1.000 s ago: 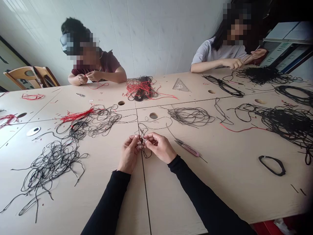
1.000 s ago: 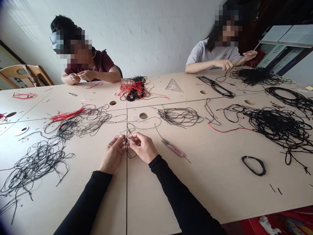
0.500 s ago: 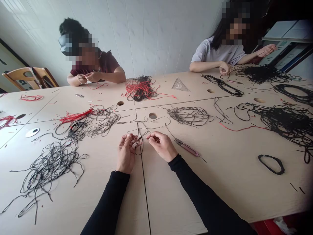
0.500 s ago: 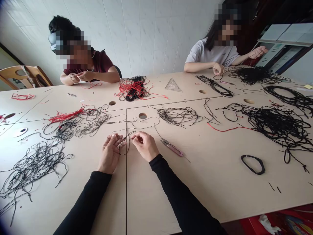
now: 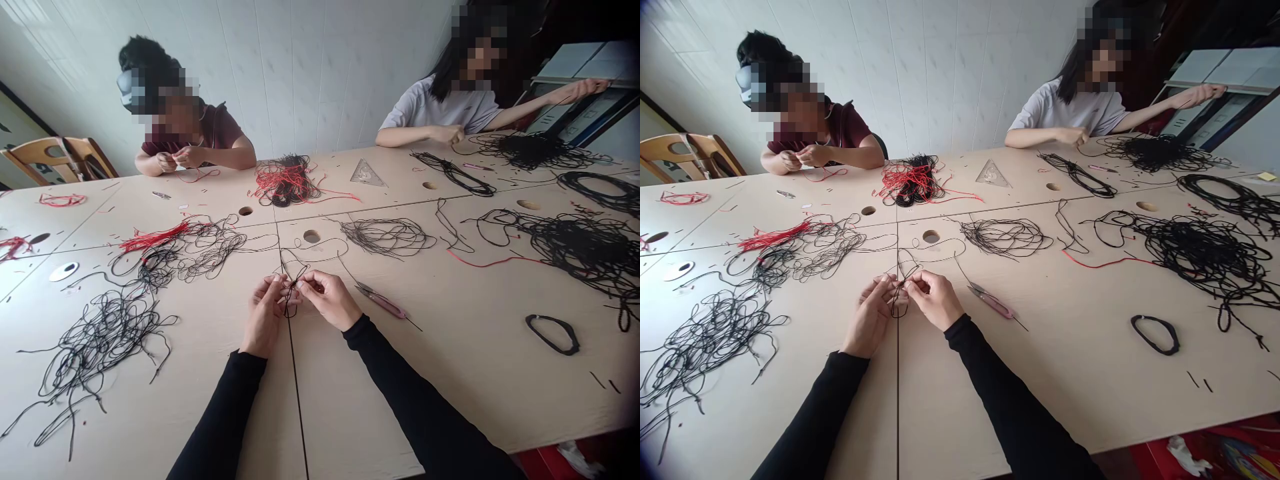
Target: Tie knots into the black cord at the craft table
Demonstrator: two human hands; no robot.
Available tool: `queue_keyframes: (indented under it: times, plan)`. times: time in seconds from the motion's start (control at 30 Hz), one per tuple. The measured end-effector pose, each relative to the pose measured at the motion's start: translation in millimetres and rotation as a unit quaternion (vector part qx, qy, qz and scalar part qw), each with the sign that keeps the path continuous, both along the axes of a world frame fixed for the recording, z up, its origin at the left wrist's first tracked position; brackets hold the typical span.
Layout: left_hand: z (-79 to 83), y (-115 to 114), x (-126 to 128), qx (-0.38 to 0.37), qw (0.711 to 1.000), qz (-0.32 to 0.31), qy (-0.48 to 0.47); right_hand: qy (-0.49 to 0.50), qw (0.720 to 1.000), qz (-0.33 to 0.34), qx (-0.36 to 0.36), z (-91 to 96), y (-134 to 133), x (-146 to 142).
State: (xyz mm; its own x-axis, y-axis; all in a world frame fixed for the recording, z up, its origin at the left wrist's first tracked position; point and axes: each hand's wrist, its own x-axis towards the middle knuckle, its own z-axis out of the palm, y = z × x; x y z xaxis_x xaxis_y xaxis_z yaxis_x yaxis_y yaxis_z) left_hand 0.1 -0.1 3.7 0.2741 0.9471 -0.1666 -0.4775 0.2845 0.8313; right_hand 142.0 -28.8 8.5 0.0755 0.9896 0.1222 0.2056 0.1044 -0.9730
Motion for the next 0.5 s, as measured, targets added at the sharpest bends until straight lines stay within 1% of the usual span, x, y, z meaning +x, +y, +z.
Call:
queue_keyframes:
  times: [0.1,0.2,0.27,0.33,0.4,0.5]
  plan:
    - [0.8,-2.5,1.0,0.028,0.998,-0.030,0.042,-0.008,1.000,0.000,0.009,-0.4,0.2,1.6]
    - [0.2,-3.5,1.3,0.055,0.995,-0.017,0.085,-0.009,1.000,-0.013,0.007,-2.3,1.2,2.5]
    - [-0.7,-3.3,1.3,0.067,0.993,-0.005,0.095,0.027,0.999,-0.007,-0.014,-3.4,2.2,2.7]
    - [-1.2,-3.2,1.6,0.074,0.993,0.000,0.090,0.083,0.995,0.003,-0.048,-3.5,2.8,2.6]
    - [-1.1,-3.4,1.9,0.076,0.994,-0.006,0.081,0.129,0.989,0.007,-0.078,-2.9,2.8,2.4]
    - [-0.5,-4.3,1.9,0.069,0.994,-0.023,0.079,0.152,0.983,0.007,-0.103,-1.8,2.2,2.0]
